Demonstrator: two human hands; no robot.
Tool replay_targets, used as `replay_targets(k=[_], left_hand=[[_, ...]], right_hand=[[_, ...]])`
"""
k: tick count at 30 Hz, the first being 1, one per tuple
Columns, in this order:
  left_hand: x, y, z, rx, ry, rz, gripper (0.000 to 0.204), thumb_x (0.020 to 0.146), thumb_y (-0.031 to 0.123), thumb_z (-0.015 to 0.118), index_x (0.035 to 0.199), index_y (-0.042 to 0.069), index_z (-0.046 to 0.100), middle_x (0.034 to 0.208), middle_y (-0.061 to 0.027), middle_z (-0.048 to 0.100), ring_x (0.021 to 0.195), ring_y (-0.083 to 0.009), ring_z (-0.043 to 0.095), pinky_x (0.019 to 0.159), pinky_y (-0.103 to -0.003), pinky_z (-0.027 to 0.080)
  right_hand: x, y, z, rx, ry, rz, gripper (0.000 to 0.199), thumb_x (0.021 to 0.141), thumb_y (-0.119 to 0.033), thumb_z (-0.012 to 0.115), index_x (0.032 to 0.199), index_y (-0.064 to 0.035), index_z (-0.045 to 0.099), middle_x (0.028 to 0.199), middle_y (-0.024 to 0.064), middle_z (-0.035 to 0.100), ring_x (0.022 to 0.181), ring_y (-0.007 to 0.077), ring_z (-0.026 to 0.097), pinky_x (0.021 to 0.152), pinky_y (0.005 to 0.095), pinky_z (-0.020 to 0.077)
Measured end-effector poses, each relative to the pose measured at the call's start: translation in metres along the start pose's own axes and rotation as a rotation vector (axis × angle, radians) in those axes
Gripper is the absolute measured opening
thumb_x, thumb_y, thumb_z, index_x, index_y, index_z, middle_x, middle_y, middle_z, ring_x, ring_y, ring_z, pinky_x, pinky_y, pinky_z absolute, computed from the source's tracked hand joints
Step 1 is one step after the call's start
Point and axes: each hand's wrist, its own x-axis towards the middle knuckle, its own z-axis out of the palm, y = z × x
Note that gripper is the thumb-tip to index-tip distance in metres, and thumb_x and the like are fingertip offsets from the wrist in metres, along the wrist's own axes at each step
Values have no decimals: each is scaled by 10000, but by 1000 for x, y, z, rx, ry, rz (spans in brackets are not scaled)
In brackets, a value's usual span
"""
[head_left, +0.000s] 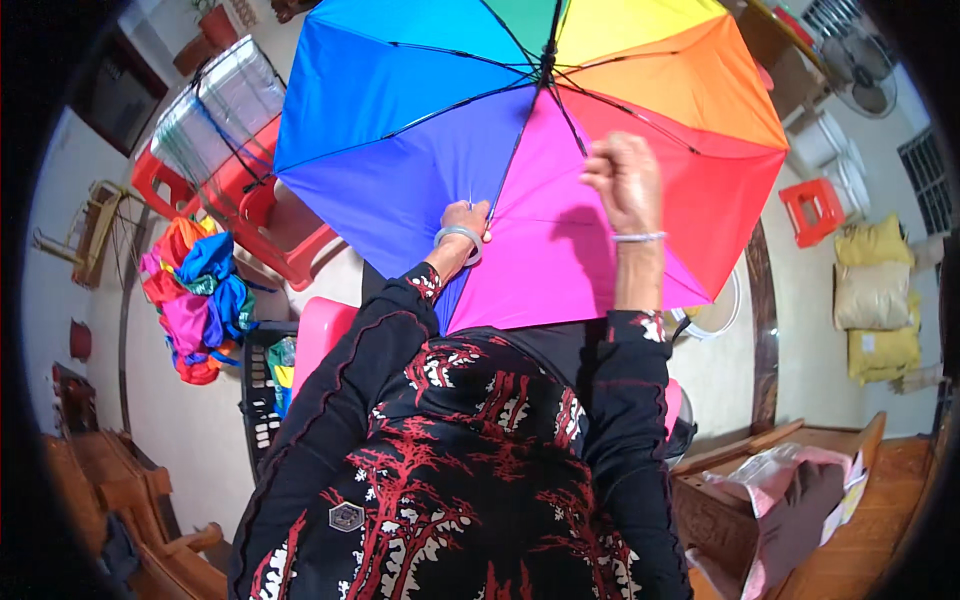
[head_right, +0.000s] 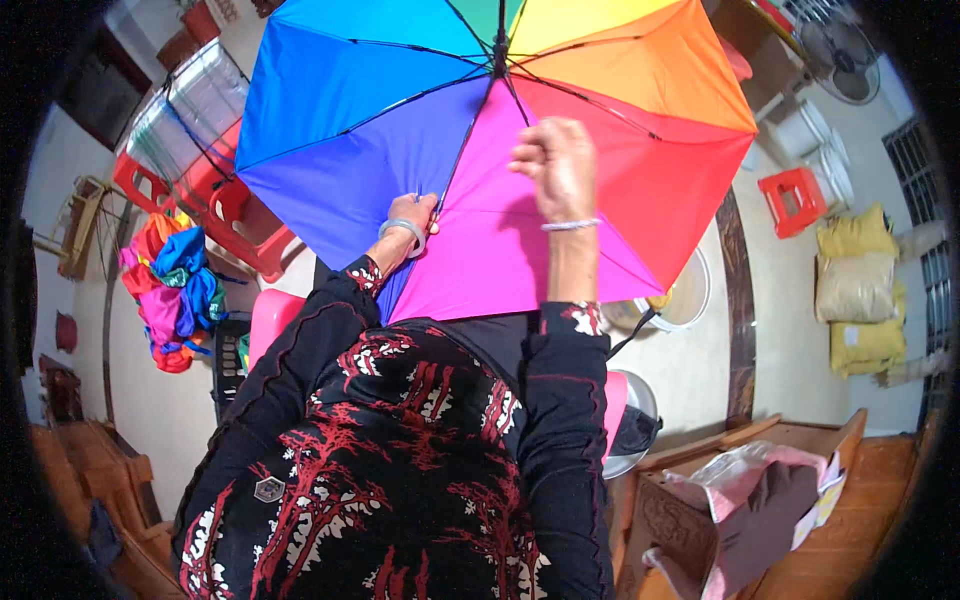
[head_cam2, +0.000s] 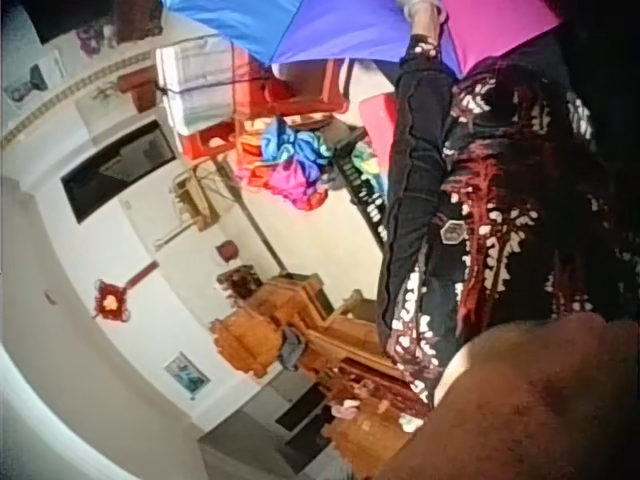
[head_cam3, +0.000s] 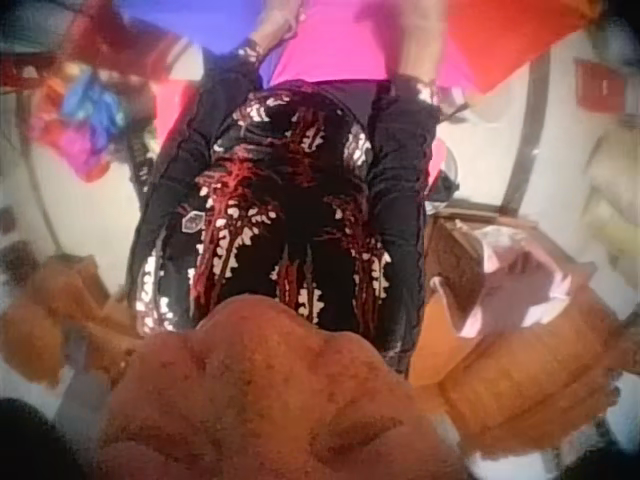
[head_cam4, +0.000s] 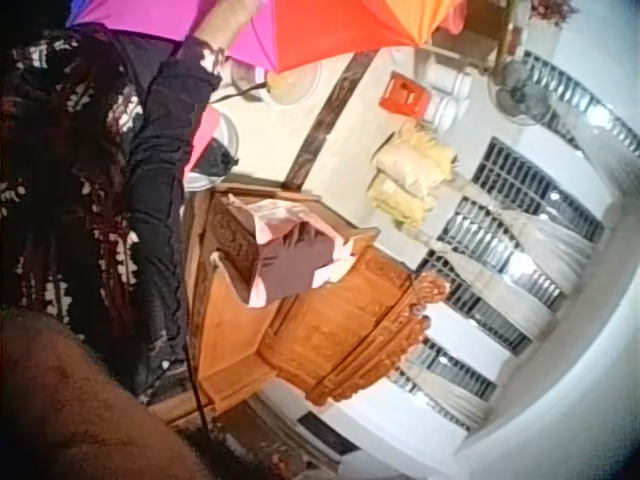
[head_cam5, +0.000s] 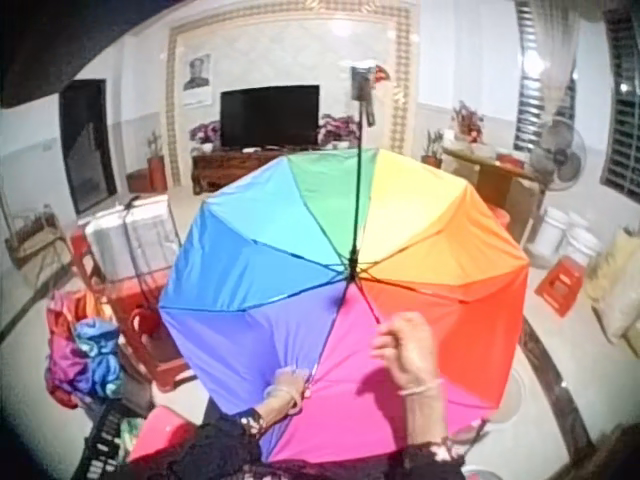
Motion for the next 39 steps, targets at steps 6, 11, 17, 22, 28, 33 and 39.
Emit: replay_targets(k=[6,11,17,22,28,33,39], left_hand=[[4,-2,2,475,111,142,279,663,254,643,645,-20,598,567,-90,588,450,-156,566,448,-282,446],[16,-2,13,368,-18,60,274,639,253,661,642,-16,604,558,-85,588,446,-165,564,459,-288,454],[13,3,15,452,-35,40,323,627,286,652,784,4,631,790,-168,604,734,-277,584,677,-347,466],[9,-4,14,685,58,137,315,643,262,623,839,16,644,909,-194,614,880,-334,592,780,-383,473],[2,-2,9,635,-13,122,269,659,222,598,836,24,641,901,-196,612,878,-339,590,770,-393,477],[6,-6,10,575,-65,109,268,650,203,595,848,27,636,901,-202,608,882,-339,588,767,-393,477],[9,3,16,511,-54,115,253,630,172,582,812,6,638,853,-209,614,847,-346,596,746,-384,484]], right_hand=[[-28,-110,1,34,-124,-413,57,833,-80,524,847,-42,484,676,40,489,503,106,428,488,278,440],[-65,-140,14,-99,178,-537,77,824,-40,490,772,-69,441,671,3,394,517,80,298,507,230,332],[-82,-131,22,-73,44,-531,18,831,-54,485,828,-40,474,688,22,424,516,80,361,486,232,365],[-108,-105,68,-429,-70,-345,67,787,-42,515,846,-12,526,726,66,478,501,121,483,431,254,439],[-143,-73,119,-283,-904,-639,69,719,-2,566,710,62,591,749,180,516,524,194,508,447,247,404],[-165,-78,144,-251,-1144,-549,117,693,-58,619,771,27,599,765,145,537,577,232,535,494,290,437],[-139,-92,108,-641,-864,-437,66,765,20,505,772,25,571,679,125,566,550,206,548,508,257,445]])
